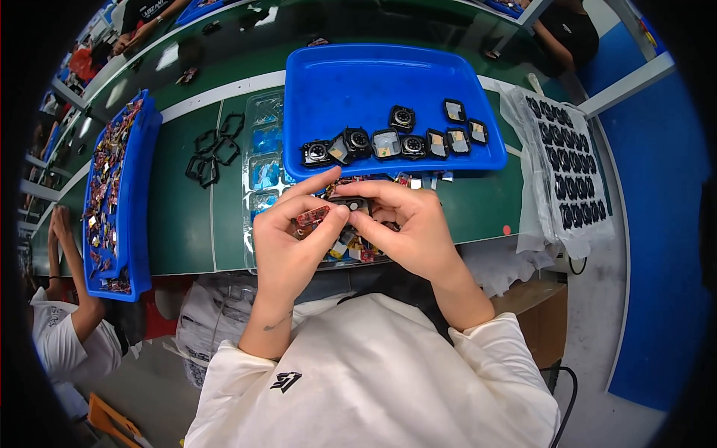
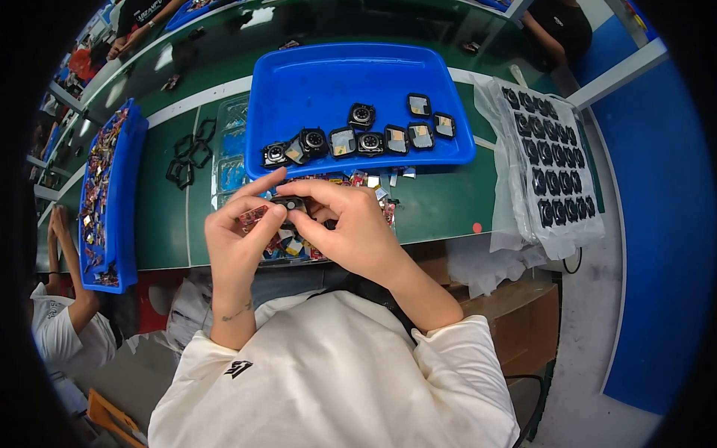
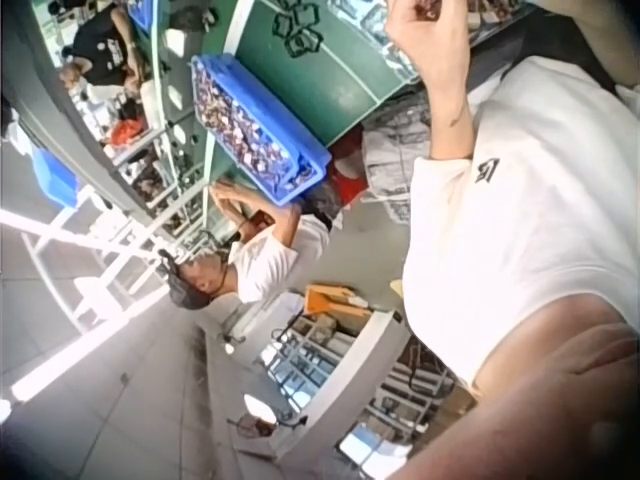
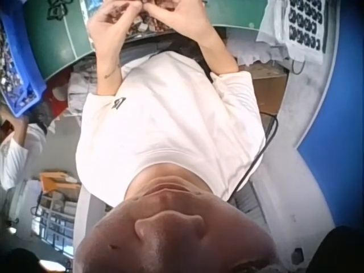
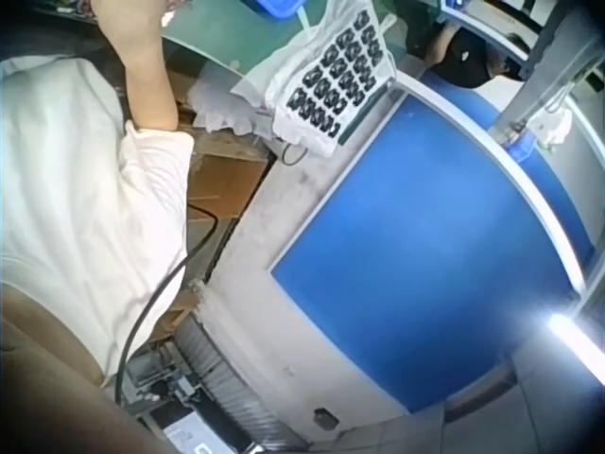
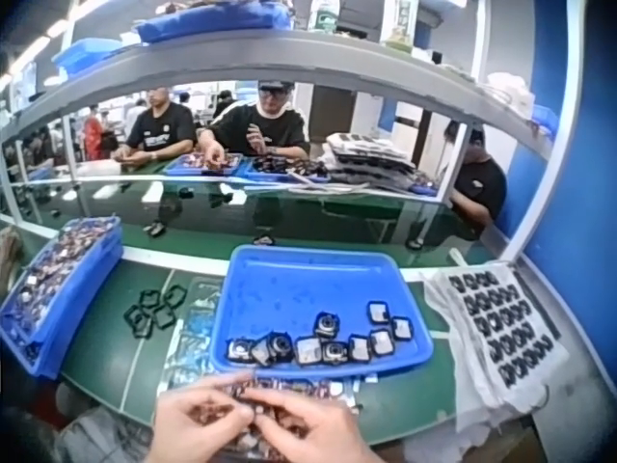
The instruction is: Assembling small electronic camera sensor modules and organizing them into trays on a factory assembly line.
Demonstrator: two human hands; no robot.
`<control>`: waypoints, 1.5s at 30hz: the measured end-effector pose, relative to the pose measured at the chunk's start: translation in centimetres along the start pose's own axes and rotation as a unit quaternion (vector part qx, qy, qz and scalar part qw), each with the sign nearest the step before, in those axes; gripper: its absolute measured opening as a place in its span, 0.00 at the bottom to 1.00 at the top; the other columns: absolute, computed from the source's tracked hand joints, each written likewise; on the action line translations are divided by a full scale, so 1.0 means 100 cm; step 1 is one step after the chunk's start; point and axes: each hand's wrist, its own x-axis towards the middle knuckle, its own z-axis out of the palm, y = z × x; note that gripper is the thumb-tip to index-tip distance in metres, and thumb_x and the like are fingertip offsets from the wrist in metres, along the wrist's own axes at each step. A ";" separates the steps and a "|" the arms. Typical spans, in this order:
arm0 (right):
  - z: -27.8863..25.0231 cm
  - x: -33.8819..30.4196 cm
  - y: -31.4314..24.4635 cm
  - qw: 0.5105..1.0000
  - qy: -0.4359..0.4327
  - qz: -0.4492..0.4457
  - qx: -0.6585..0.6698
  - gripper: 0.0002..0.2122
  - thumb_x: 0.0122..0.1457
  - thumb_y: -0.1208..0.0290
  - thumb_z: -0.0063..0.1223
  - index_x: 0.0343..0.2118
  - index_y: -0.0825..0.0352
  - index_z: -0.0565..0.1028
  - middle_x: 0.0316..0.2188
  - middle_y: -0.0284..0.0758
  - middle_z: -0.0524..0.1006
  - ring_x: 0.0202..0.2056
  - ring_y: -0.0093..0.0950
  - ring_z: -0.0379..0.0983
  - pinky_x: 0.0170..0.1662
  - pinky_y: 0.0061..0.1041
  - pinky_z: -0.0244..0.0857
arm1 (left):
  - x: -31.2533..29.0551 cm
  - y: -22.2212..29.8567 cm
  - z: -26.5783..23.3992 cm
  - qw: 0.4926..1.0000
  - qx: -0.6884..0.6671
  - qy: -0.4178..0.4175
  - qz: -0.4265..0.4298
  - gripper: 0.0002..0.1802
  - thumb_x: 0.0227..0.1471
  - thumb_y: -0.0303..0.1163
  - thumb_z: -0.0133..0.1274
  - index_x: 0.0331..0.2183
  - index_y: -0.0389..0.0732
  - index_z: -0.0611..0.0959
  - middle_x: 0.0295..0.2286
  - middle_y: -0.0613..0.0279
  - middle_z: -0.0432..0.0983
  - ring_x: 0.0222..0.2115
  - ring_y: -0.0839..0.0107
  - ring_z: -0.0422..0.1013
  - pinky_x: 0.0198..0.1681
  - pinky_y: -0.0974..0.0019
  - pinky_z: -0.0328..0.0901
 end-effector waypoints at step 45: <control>0.001 0.000 0.008 0.899 0.137 -0.311 -0.277 0.10 0.40 0.86 0.58 0.29 0.70 0.78 0.27 0.36 0.80 0.25 0.22 0.76 0.25 0.17 0.67 | -0.020 0.004 -0.006 0.999 0.036 -0.003 -0.022 0.05 0.41 0.20 0.62 0.25 0.32 0.82 0.24 0.62 0.77 0.23 0.80 0.70 0.28 0.79 0.64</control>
